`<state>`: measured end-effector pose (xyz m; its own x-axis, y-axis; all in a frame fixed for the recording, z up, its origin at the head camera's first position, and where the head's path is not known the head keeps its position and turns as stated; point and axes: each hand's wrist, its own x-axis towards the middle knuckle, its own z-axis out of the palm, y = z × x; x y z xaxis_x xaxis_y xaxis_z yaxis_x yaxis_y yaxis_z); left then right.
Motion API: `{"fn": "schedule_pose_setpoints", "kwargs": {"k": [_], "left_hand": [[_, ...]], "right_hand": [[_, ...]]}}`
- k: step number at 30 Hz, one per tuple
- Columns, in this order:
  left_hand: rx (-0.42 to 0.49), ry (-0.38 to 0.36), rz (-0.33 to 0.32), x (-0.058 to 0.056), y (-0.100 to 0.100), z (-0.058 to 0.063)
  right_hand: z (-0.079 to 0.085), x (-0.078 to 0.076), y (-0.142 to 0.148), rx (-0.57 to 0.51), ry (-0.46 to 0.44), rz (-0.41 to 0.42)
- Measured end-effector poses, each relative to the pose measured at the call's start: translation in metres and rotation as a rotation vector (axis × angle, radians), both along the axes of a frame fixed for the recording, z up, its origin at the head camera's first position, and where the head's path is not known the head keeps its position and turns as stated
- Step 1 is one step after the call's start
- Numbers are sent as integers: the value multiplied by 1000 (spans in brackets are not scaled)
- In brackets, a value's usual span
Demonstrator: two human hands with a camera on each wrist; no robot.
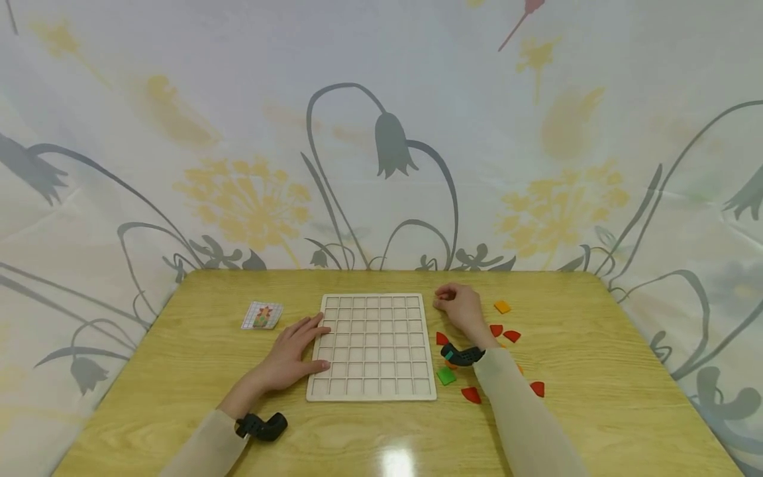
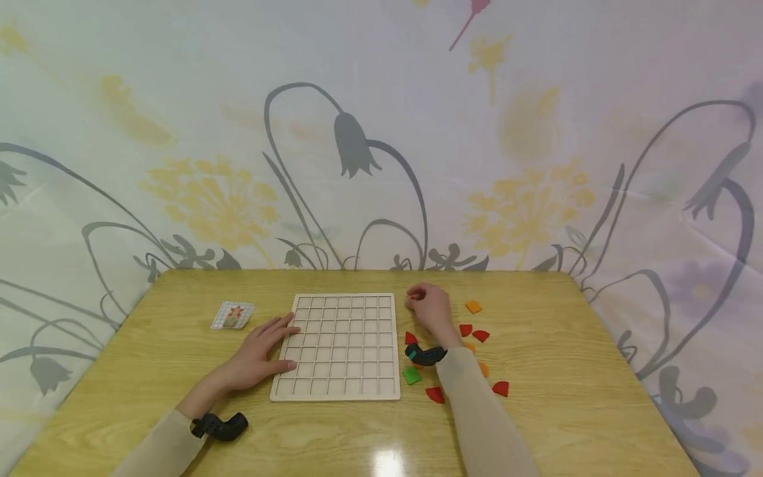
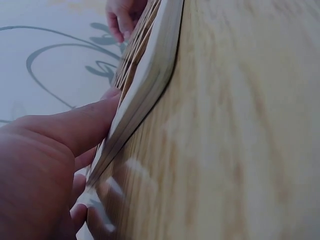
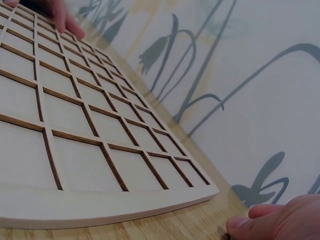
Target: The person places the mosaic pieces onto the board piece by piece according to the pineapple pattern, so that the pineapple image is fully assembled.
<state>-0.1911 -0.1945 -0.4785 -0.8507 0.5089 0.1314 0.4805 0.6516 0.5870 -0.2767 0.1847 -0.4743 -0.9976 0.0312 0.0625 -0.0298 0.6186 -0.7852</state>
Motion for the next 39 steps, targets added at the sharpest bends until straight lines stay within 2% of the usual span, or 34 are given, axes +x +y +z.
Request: {"fn": "schedule_pose_setpoints", "kwargs": {"k": [5,9,16,22,26,30,35,39], "left_hand": [[-9,-43,11,-3,1,-2],[1,-59,6,-3,0,-2],[15,-52,1,-1,-1,-1],[19,-49,-1,0,0,1],[13,-49,0,-1,1,1],[7,-50,-3,-1,2,0],[8,-52,-1,0,2,1],[11,-52,11,2,2,2]], "right_hand": [[5,2,0,-35,13,-36],[10,6,-2,-140,-1,-55],[11,11,-16,-309,-56,60],[12,17,-41,-367,-93,133],[6,18,-58,-342,-65,170],[-2,18,-74,-276,7,183],[-3,20,-92,-214,82,235],[-7,20,-100,-163,105,247]]}}
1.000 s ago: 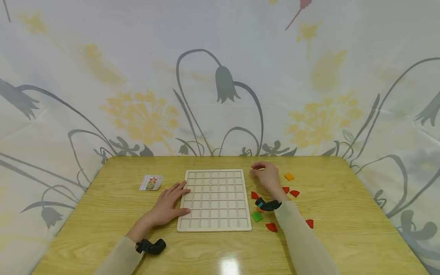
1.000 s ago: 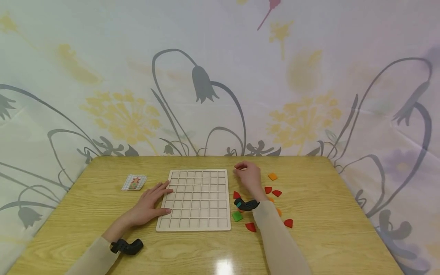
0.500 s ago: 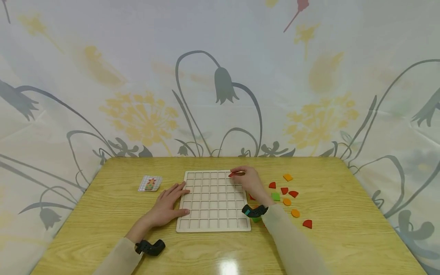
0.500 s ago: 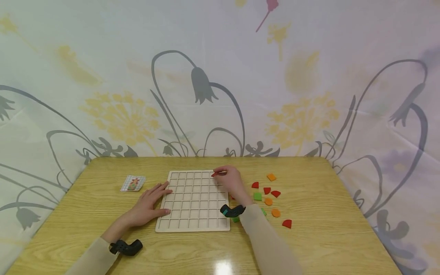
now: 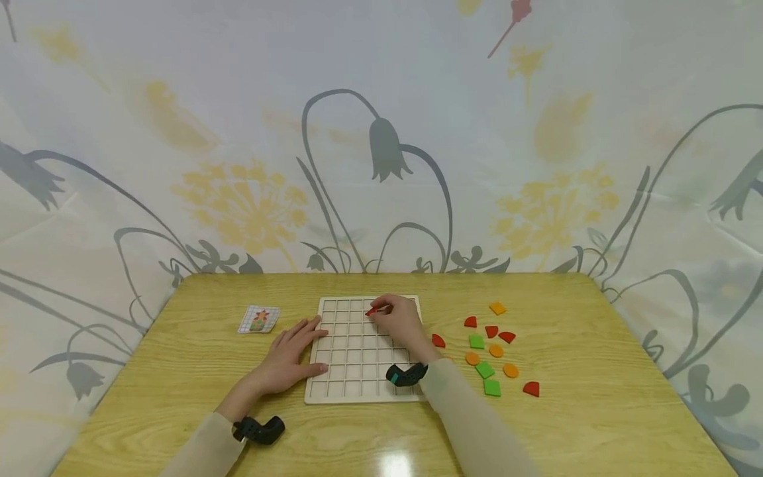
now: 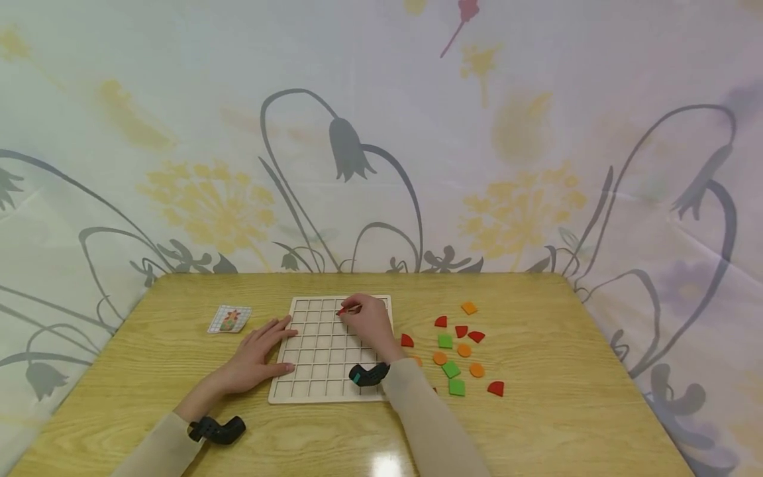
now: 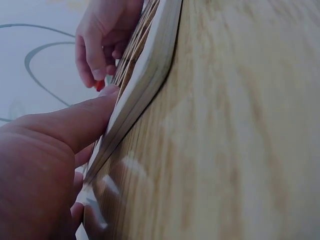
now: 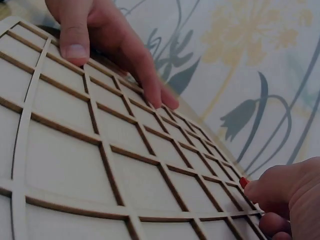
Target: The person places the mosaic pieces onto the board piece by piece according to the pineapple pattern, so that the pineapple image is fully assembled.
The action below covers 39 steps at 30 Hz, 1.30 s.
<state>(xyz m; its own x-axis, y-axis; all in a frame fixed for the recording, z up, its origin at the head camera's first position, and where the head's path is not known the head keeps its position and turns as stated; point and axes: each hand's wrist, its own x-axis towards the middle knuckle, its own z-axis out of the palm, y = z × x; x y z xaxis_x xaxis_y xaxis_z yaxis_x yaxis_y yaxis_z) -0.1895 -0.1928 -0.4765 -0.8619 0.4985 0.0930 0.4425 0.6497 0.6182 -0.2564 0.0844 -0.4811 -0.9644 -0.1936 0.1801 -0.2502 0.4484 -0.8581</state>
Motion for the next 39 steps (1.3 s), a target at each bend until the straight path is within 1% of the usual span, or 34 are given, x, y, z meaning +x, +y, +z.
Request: {"fn": "schedule_pose_setpoints", "kwargs": {"k": [5,8,14,21,26,29,32,35,36,39], "left_hand": [[-3,1,7,0,0,-1],[-2,0,9,0,1,-1],[0,1,10,1,0,-3],[-1,9,9,0,0,-4],[0,15,7,-1,0,-3],[-6,18,2,-2,0,-4],[6,22,-5,-3,1,-3],[6,27,-9,-3,1,-3],[6,29,-7,-3,0,-3],[-6,34,-1,-2,0,-5]], "right_hand": [[-7,1,-3,86,45,-32],[-8,2,-3,116,76,-38],[-9,3,-2,143,83,-10],[-8,2,-1,180,115,39],[-7,2,0,181,118,37],[-7,3,1,168,113,36],[-7,2,2,133,75,22],[-6,2,5,59,20,16],[-6,2,6,19,-7,13],[-4,0,12,-70,-28,18]]}}
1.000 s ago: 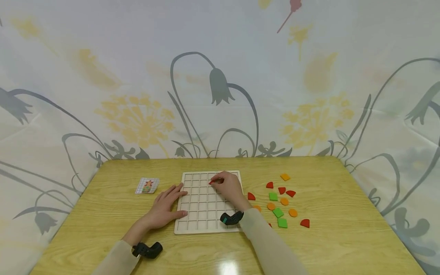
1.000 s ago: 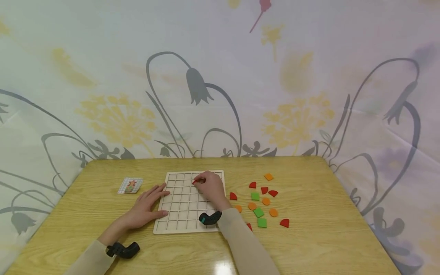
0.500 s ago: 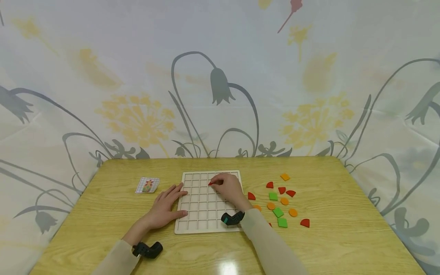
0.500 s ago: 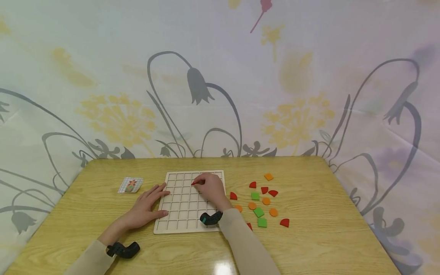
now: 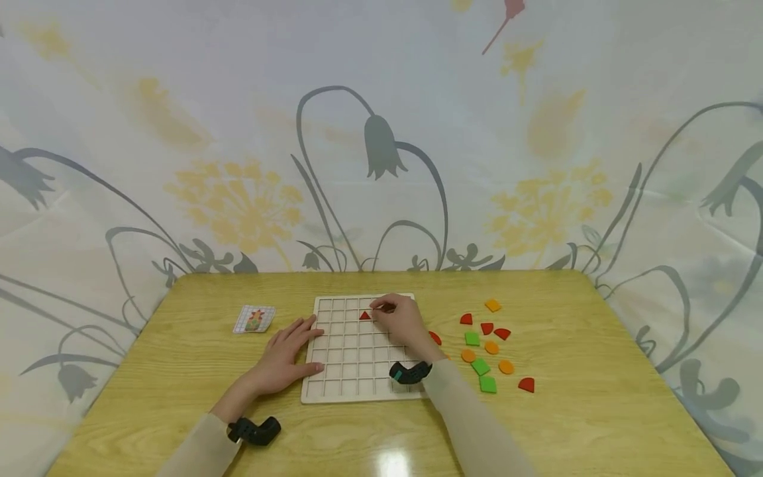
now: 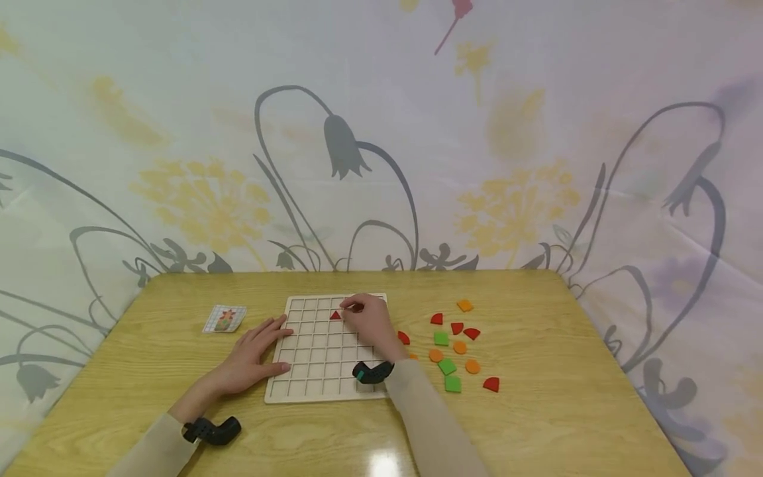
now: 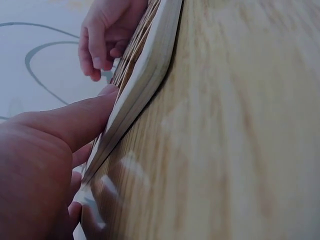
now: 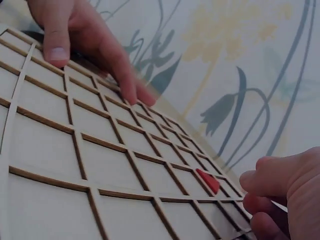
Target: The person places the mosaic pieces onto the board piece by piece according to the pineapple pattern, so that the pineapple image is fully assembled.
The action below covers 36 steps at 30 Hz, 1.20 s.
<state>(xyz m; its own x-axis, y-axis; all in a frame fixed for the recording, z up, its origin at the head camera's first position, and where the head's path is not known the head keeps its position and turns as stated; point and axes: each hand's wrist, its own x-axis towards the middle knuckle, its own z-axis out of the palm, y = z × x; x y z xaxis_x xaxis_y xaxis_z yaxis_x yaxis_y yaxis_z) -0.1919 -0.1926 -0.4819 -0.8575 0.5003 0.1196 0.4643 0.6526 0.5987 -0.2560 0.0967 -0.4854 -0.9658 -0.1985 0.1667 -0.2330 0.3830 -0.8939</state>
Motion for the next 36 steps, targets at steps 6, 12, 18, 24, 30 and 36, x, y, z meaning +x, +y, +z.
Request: {"fn": "schedule_pose_setpoints", "kwargs": {"k": [6,12,18,24,30,36], "left_hand": [[-12,5,7,-1,-1,0],[-20,7,8,-1,-2,2],[-23,7,9,-1,-2,2],[-28,4,13,-3,-2,0],[-15,1,13,-2,-2,0],[-4,-15,13,0,-1,0]], "right_hand": [[7,-4,26,-28,4,-58],[12,-6,76,28,27,-134],[10,-3,140,101,24,-221],[4,4,192,183,43,-320],[3,11,217,53,-2,-365],[2,17,235,83,33,-404]]}}
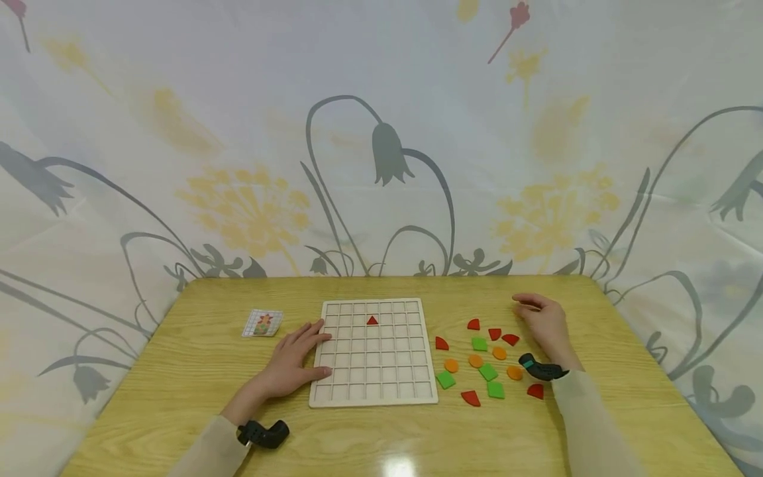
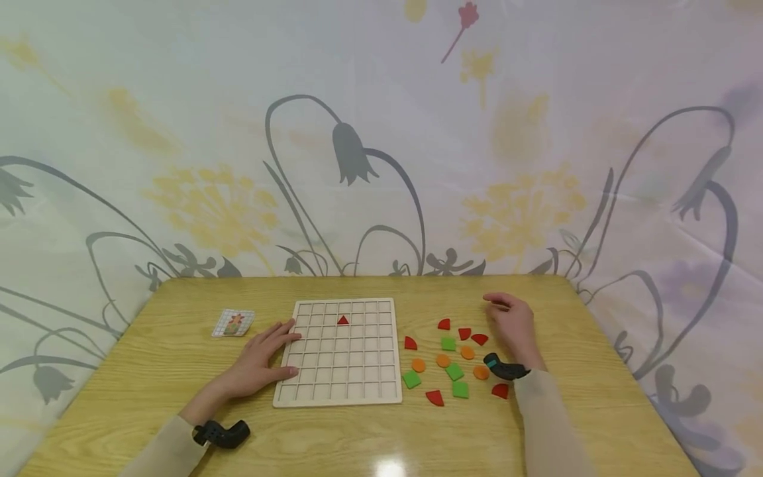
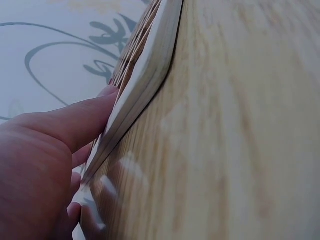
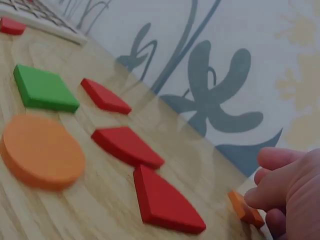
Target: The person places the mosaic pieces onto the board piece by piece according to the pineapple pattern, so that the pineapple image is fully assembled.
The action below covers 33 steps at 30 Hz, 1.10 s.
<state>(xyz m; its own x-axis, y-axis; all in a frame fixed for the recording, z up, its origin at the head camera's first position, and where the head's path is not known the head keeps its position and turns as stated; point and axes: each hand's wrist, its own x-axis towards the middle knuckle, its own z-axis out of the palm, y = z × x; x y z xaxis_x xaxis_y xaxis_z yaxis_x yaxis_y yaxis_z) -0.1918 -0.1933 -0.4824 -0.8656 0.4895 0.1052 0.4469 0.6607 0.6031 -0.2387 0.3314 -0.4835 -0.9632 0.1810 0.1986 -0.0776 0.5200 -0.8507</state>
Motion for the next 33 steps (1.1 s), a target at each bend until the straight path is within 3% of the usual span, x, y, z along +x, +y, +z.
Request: {"fn": "schedule_pose_setpoints", "kwargs": {"k": [5,16,25,33], "left_hand": [[-1,11,-4,0,1,-1],[2,28,-3,0,0,3],[0,11,5,1,0,0],[4,2,8,1,0,-1]], "right_hand": [[-2,2,10,107,-22,21],[-5,-4,7,159,-21,23],[0,0,3,178,-77,39],[2,2,0,187,-63,48]]}}
